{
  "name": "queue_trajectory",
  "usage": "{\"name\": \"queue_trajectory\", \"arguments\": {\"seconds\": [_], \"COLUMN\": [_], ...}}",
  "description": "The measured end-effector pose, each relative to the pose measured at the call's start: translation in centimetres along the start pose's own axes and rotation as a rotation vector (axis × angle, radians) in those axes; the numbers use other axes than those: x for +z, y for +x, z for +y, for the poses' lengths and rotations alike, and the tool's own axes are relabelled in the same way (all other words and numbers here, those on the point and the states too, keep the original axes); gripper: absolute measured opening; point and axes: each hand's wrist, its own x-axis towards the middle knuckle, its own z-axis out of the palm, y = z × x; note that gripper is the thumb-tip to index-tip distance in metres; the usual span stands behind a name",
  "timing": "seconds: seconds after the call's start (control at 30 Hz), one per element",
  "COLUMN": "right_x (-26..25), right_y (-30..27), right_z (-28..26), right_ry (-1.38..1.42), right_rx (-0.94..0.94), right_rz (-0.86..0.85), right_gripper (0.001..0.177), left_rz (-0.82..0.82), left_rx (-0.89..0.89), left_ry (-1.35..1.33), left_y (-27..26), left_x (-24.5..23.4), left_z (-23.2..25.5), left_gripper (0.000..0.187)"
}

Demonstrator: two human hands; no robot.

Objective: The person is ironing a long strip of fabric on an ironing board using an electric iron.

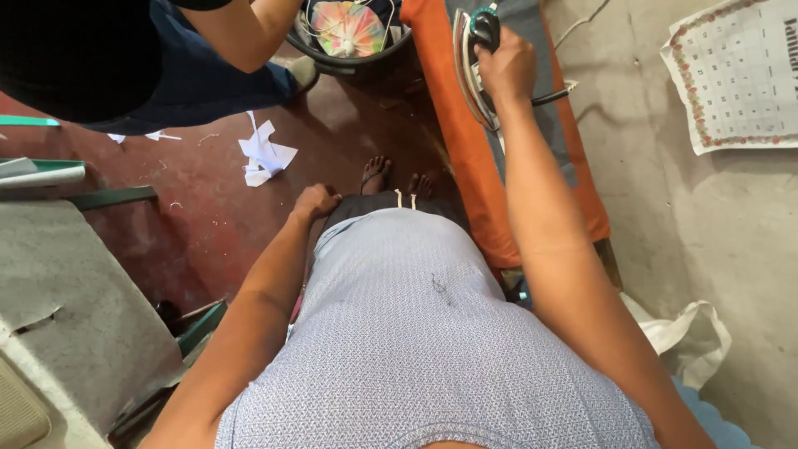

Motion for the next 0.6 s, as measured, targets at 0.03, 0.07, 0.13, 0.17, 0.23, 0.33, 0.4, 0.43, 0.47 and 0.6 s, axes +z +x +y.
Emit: {"name": "queue_trajectory", "arguments": {"seconds": [0.03,0.07,0.13,0.17,0.23,0.33,0.4,0.43,0.47,0.6], "right_x": [0.0,-0.1,-0.3,-0.8,-1.6,-0.9,-1.1,-1.3,-1.1,-1.1], "right_y": [-0.2,-0.5,-1.1,-1.4,-1.3,-1.1,-0.9,-0.8,-0.8,-0.6], "right_z": [0.3,0.5,0.8,0.5,-0.3,0.5,0.0,-0.2,-0.2,-0.4], "right_ry": [-0.004,-0.007,0.022,0.02,0.029,0.005,0.017,0.027,0.028,0.006], "right_rx": [-0.045,-0.04,-0.018,-0.016,0.106,0.047,0.064,0.086,0.087,0.084], "right_rz": [-0.003,-0.001,0.011,0.012,0.036,0.044,0.011,-0.021,-0.023,-0.016], "right_gripper": [0.032,0.032,0.032,0.032,0.024,0.026,0.027,0.027,0.027,0.026], "left_rz": [0.004,0.001,0.02,0.019,0.036,0.033,0.036,0.036,0.035,0.013], "left_rx": [0.011,0.015,0.094,0.098,0.092,0.089,0.081,0.075,0.074,0.043], "left_ry": [0.0,0.003,0.081,0.082,0.015,-0.007,-0.015,-0.018,-0.018,-0.005], "left_y": [0.0,1.0,2.8,2.3,1.3,0.1,0.6,0.9,0.7,0.8], "left_x": [0.0,0.5,1.4,1.1,0.2,-1.0,-0.6,-0.3,-0.2,0.3], "left_z": [0.0,-0.4,-1.3,-0.9,-0.1,1.3,0.8,0.6,0.3,-0.5], "left_gripper": [0.047,0.047,0.047,0.047,0.044,0.047,0.046,0.045,0.045,0.045]}}
